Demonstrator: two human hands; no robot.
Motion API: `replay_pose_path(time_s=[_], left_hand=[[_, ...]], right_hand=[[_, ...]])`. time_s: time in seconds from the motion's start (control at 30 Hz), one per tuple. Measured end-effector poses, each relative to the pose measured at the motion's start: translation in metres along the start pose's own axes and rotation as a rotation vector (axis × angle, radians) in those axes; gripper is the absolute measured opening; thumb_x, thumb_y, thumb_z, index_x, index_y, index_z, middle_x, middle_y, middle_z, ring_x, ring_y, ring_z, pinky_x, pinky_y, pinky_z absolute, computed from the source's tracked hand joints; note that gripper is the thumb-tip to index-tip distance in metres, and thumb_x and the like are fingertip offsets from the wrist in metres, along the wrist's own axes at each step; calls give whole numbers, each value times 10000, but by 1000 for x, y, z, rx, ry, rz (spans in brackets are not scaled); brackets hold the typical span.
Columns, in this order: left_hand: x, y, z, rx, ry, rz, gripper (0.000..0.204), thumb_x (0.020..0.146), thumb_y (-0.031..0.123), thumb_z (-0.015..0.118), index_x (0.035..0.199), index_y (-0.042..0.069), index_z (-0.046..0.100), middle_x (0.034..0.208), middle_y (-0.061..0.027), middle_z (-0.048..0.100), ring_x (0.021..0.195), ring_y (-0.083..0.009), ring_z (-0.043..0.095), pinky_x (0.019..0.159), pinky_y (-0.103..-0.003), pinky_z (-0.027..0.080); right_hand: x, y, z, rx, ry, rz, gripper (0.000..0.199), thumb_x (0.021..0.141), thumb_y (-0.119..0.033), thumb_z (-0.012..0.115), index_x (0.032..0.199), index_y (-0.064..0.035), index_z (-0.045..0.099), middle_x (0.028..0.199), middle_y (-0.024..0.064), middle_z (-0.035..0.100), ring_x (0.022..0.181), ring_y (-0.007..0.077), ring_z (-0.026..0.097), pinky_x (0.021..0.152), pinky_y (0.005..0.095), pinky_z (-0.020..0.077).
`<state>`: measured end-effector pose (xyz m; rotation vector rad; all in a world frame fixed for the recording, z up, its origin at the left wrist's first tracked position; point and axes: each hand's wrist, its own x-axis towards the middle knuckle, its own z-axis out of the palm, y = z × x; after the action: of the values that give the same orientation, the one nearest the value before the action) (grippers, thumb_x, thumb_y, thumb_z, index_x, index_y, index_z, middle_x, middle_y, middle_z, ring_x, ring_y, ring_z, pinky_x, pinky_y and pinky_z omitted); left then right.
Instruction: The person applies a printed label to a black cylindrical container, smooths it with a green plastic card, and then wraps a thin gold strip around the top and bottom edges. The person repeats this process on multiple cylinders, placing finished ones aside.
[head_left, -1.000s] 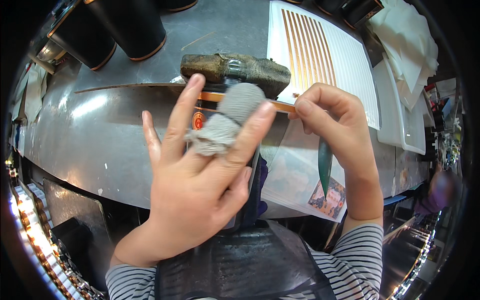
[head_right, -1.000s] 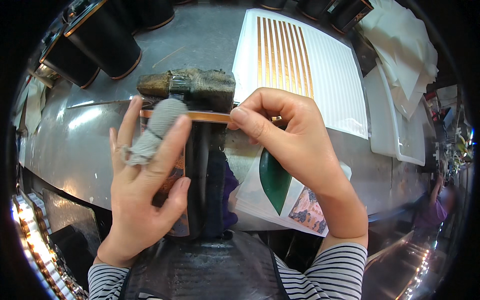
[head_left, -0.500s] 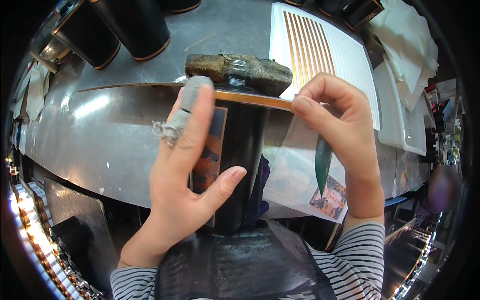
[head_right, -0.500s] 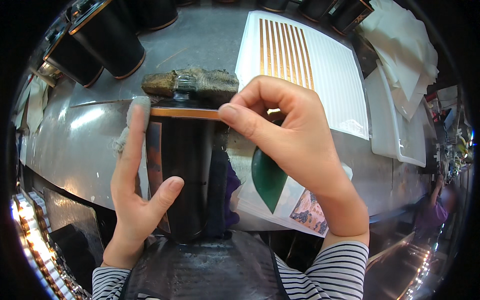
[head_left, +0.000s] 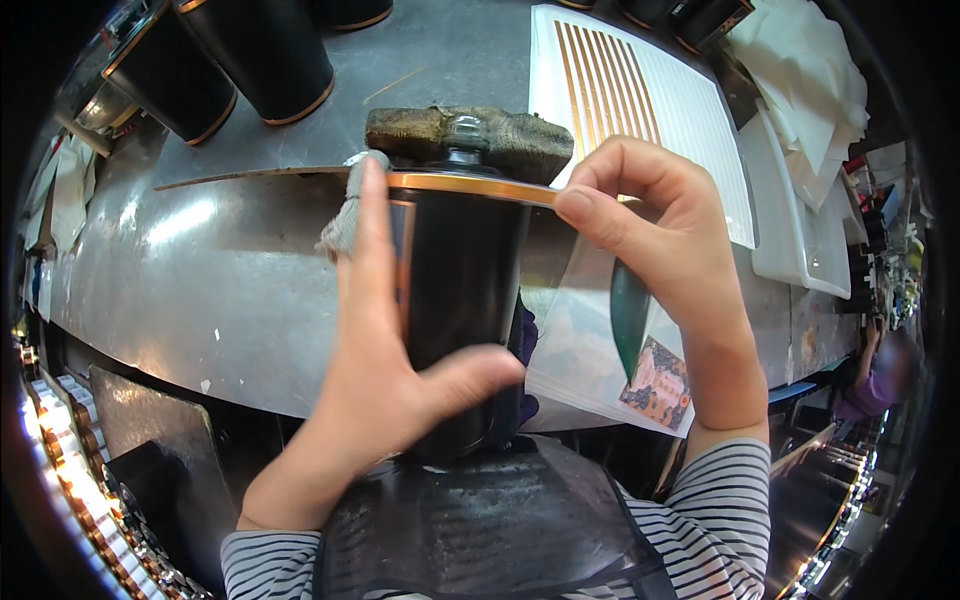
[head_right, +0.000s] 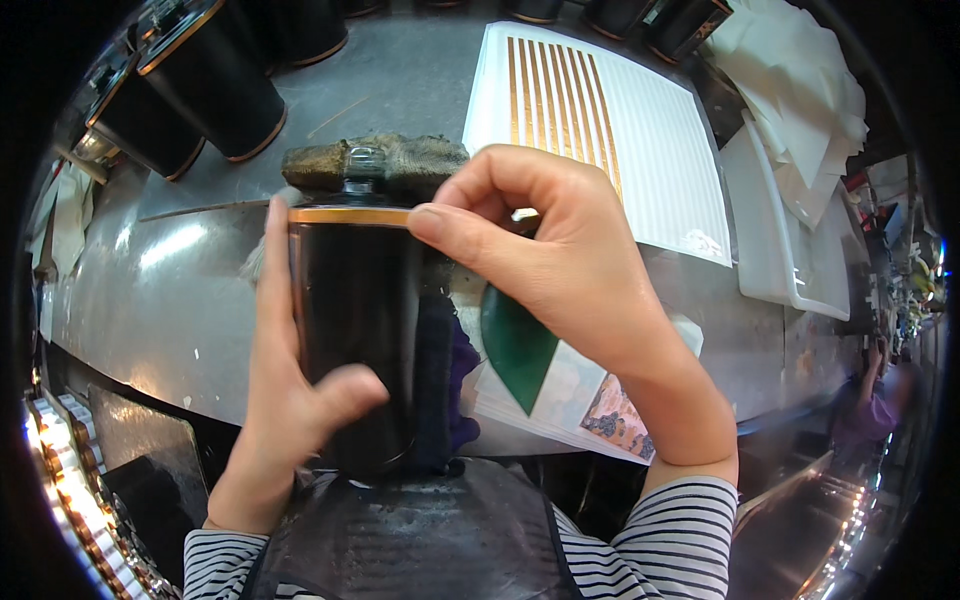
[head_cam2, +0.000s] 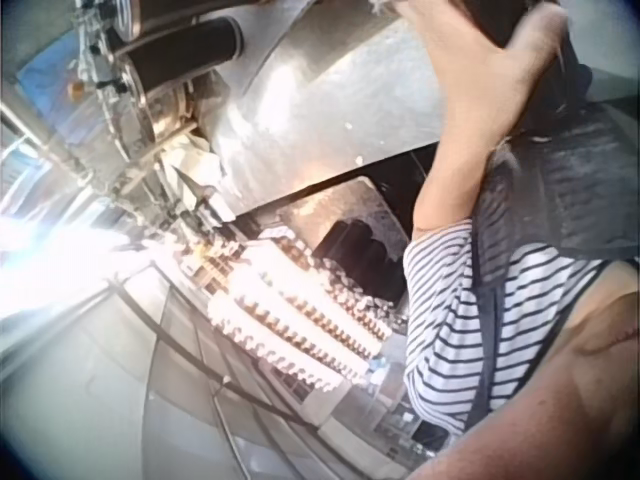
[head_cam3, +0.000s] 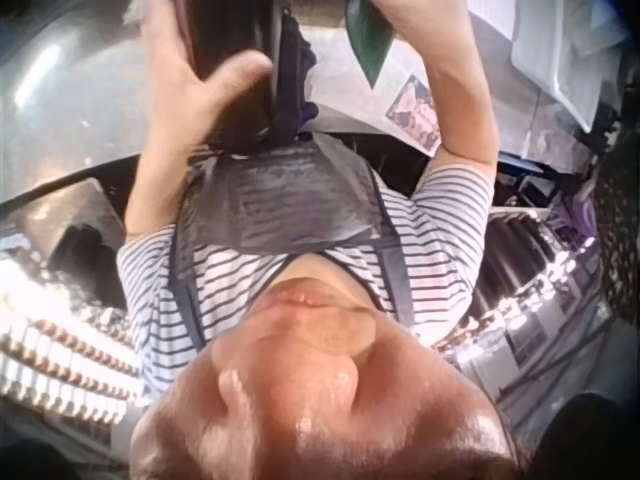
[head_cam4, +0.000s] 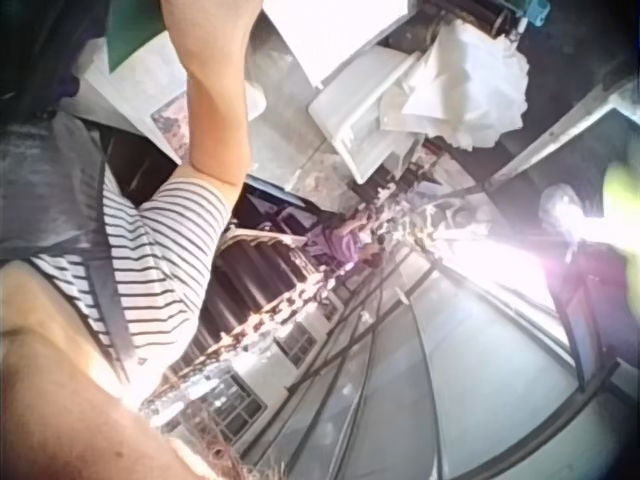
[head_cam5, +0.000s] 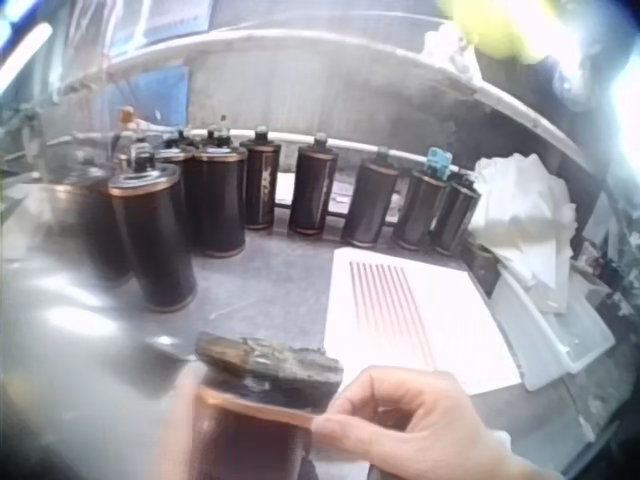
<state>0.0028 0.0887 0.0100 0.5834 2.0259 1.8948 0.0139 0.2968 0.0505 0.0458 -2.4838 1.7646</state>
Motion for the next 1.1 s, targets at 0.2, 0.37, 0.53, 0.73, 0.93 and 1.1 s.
replay_pose_path(time_s=[0.2, 0.37, 0.53, 0.73, 0.93, 1.1], left_hand=[[-2, 9, -16, 727, 28, 337, 618, 838, 191, 621, 1396, 52, 396, 1415, -151, 411, 1364, -331, 288, 1115, -434, 197], [7, 37, 4, 1096, -100, 367, 559, 776, 18, 536, 1306, 197, 548, 1318, -76, 529, 1361, -338, 290, 1078, -613, 69], [5, 22, 1, 778, -57, 324, 768, 762, 194, 658, 1423, 52, 293, 1412, -177, 371, 1331, -342, 316, 1108, -466, 155], [-3, -14, -10, 31, 101, 62, 878, 773, 306, 719, 1440, -3, 239, 1399, -224, 362, 1303, -336, 354, 1076, -425, 263], [0, 30, -7, 988, -30, 324, 548, 820, 95, 571, 1354, 43, 461, 1373, -188, 440, 1333, -365, 334, 1103, -467, 193], [8, 24, 7, 975, -22, 463, 562, 757, 62, 639, 1306, 48, 520, 1356, -169, 467, 1319, -352, 358, 1103, -486, 179]], right_hand=[[-2, 10, -8, 12, 2, 44, 171, 834, -154, 697, 800, 0, 633, 684, -28, 568, 632, 28, 485, 572, 176, 389], [-6, 20, -11, 84, 19, 100, 192, 871, -170, 658, 807, 8, 630, 698, -23, 570, 640, 32, 487, 576, 177, 390], [-3, 7, -9, 101, -7, 132, 181, 878, -159, 643, 809, 8, 637, 697, -25, 571, 638, 30, 490, 577, 175, 394], [2, 2, 6, 66, -31, 31, 143, 844, -152, 687, 817, -26, 626, 718, -29, 573, 624, 19, 494, 559, 156, 389], [2, 12, 3, 102, -26, 109, 185, 845, -167, 685, 826, 13, 642, 687, -21, 579, 639, 31, 510, 568, 179, 411], [3, 8, 3, 207, -38, 153, 191, 860, -168, 668, 841, 20, 639, 699, -10, 583, 636, 36, 514, 557, 188, 416]])
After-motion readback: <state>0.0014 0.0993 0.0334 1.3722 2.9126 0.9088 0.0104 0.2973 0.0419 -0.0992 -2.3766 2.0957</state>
